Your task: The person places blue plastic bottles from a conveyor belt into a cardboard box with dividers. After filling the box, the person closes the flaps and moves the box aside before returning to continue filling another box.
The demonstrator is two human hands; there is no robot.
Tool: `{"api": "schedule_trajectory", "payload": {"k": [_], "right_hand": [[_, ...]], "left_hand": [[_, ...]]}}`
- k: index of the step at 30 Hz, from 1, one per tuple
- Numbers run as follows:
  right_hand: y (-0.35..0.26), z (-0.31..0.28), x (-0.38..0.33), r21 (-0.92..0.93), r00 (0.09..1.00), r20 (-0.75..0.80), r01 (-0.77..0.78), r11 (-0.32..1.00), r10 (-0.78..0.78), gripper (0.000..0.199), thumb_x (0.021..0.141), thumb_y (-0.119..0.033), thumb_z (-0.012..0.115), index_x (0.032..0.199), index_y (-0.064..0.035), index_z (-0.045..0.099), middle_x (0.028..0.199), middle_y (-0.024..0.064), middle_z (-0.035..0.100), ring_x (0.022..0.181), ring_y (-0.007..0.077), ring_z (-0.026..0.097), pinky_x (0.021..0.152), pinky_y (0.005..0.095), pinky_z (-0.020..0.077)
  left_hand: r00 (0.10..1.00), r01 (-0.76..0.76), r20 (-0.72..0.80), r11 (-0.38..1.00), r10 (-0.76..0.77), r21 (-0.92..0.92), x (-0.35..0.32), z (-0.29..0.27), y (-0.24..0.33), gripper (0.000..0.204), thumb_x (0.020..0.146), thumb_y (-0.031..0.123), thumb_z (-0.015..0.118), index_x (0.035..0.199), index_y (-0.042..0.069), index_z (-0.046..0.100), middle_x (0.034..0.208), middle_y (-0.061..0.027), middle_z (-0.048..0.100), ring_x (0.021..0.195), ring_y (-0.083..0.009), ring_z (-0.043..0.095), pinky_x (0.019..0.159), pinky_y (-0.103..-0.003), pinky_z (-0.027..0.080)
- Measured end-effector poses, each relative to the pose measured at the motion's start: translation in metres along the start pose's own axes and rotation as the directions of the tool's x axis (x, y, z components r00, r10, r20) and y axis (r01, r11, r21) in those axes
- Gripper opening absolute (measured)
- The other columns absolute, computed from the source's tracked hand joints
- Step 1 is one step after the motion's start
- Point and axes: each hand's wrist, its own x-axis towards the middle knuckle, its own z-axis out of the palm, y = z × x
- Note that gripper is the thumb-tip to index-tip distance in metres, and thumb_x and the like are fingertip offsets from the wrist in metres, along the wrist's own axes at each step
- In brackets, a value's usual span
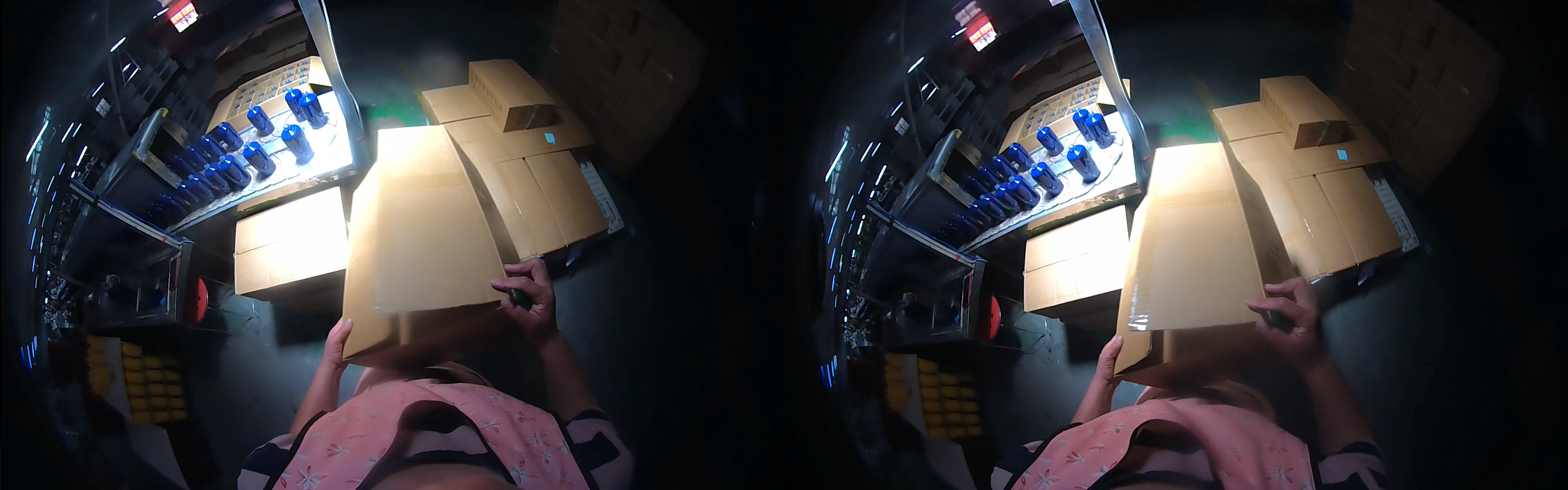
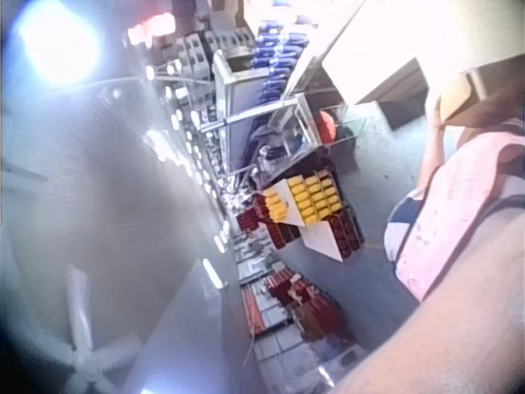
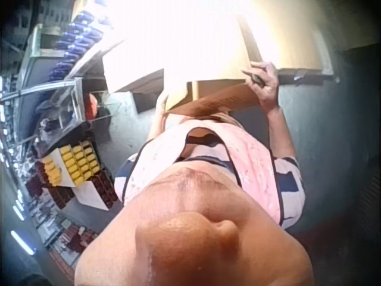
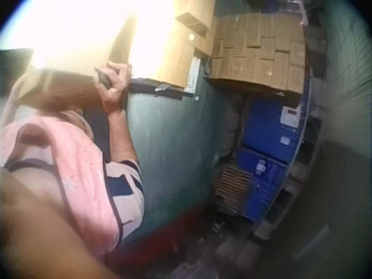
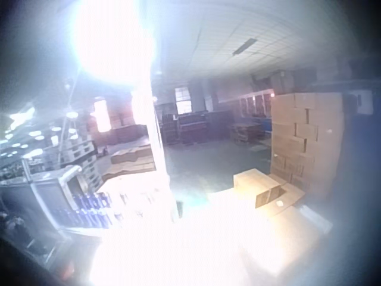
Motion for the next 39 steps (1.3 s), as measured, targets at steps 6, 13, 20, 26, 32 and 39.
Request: {"api": "schedule_trajectory", "payload": {"k": [6,13,20,26,32,39], "right_hand": [[0.038,-0.007,0.017,0.041,0.945,-0.238,-0.22,0.975,0.223,0.023,0.077,-0.018,0.065,0.096,-0.0061,0.073,0.126,0.0173,0.056,0.12,0.0307,0.05,0.103,0.042,0.0372],[0.106,-0.004,0.15,0.027,0.907,-0.237,-0.351,0.936,0.347,0.02,0.086,-0.008,0.061,0.1,0.0031,0.07,0.123,0.015,0.064,0.11,0.0215,0.06,0.098,0.0335,0.0429],[0.138,0.003,0.34,-0.107,0.946,-0.228,-0.261,0.96,0.231,0.022,0.087,-0.009,0.065,0.105,0.002,0.068,0.114,0.0124,0.068,0.101,0.0204,0.062,0.091,0.0309,0.0457],[0.188,0.007,0.438,-0.123,0.982,-0.159,-0.118,0.985,0.098,0.016,0.084,-0.007,0.065,0.097,0.0021,0.069,0.113,0.0113,0.068,0.102,0.023,0.061,0.091,0.0322,0.0457],[0.292,0.027,0.563,0.036,0.996,-0.007,-0.089,0.995,0.089,0.017,0.085,-0.008,0.064,0.099,0.0012,0.068,0.116,0.011,0.067,0.101,0.0206,0.059,0.092,0.032,0.0442],[0.368,0.042,0.708,0.192,0.991,0.13,-0.067,0.979,0.042,0.017,0.088,-0.007,0.064,0.102,0.0012,0.067,0.114,0.0096,0.067,0.1,0.0168,0.058,0.091,0.0295,0.0438]], "left_hand": [[0.985,0.149,0.068,0.984,-0.156,0.097,0.086,0.025,-0.001,0.048,0.097,0.034,0.053,0.129,-0.001,0.054,0.123,-0.0123,0.06,0.112,-0.0202,0.057,0.097,-0.033,0.043],[0.944,0.308,0.079,0.943,-0.319,0.125,0.237,0.05,0.037,0.047,0.096,0.04,0.056,0.124,0.002,0.059,0.116,-0.0115,0.065,0.103,-0.0186,0.062,0.089,-0.033,0.048],[0.979,0.189,0.078,0.982,-0.187,-0.014,0.389,0.078,0.108,0.051,0.093,0.042,0.06,0.129,0.006,0.056,0.12,-0.0103,0.064,0.107,-0.019,0.061,0.091,-0.035,0.049],[0.992,0.128,0.005,0.971,-0.13,-0.203,0.47,0.096,0.148,0.046,0.095,0.034,0.059,0.13,0.005,0.054,0.123,-0.0102,0.062,0.109,-0.0196,0.06,0.095,-0.035,0.048],[0.987,0.011,-0.155,0.986,-0.037,-0.166,0.57,0.111,0.185,0.05,0.095,0.036,0.056,0.132,0.004,0.052,0.126,-0.0133,0.059,0.115,-0.025,0.056,0.098,-0.038,0.043],[0.948,-0.039,-0.317,0.972,-0.037,-0.23,0.646,0.145,0.238,0.046,0.097,0.036,0.052,0.129,0.002,0.054,0.124,-0.0156,0.06,0.112,-0.0248,0.058,0.096,-0.036,0.046]]}}
